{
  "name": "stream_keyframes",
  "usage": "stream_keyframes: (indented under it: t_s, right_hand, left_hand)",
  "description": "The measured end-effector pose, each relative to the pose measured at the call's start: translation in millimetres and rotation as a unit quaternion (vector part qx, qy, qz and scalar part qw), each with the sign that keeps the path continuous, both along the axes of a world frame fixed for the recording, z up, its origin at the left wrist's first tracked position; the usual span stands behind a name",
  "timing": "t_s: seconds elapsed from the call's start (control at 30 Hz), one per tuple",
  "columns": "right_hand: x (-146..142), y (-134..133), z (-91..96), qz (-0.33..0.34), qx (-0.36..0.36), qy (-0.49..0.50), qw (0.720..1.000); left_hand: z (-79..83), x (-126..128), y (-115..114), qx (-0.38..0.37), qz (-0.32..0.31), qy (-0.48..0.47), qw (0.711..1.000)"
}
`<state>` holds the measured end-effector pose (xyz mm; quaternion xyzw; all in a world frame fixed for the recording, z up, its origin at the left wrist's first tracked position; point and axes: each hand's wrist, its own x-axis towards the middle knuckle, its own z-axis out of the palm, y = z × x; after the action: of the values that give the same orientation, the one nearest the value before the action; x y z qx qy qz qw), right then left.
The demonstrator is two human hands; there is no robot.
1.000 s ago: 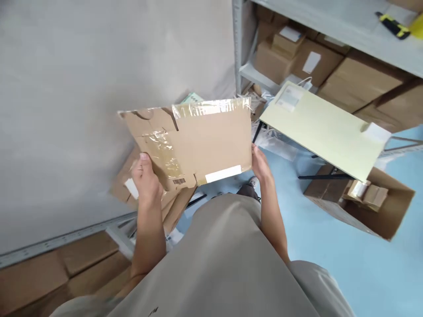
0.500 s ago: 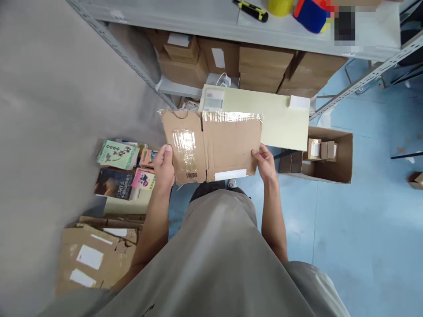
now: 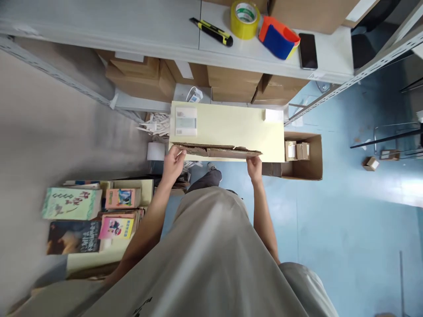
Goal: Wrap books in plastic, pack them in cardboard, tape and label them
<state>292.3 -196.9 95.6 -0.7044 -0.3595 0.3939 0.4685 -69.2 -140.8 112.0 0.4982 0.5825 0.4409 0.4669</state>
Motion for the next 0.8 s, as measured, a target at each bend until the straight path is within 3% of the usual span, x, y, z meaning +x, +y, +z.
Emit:
stream_keyframes:
  t_s: [0.13,0.3,0.5,0.8]
  right_hand:
    - [1.2,36.0,-2.0,-0.004,-0.067,-0.014,0.998]
    - [-13.1,74.4,-3.2,0.033,-0.071,0.025,0.997]
    - [-33.0,94.3,-24.1,0.045,-0.060,0.063,0.995]
    - [-7.6,85.8,-41.2,-0.040,-0.089,0.098,0.990]
  left_hand:
    - [-21.1,19.6,49.8,-0.043,-0.026,-0.039,0.998]
    - [-53.9,32.8,95.8,-0.065,-0.101,-0.052,0.991]
    - [-86.4,39.1,113.7,-0.055,-0.159,-0.029,0.985]
    - [-103.1,61.0,136.8,-0.027,-0.118,-0.016,0.992]
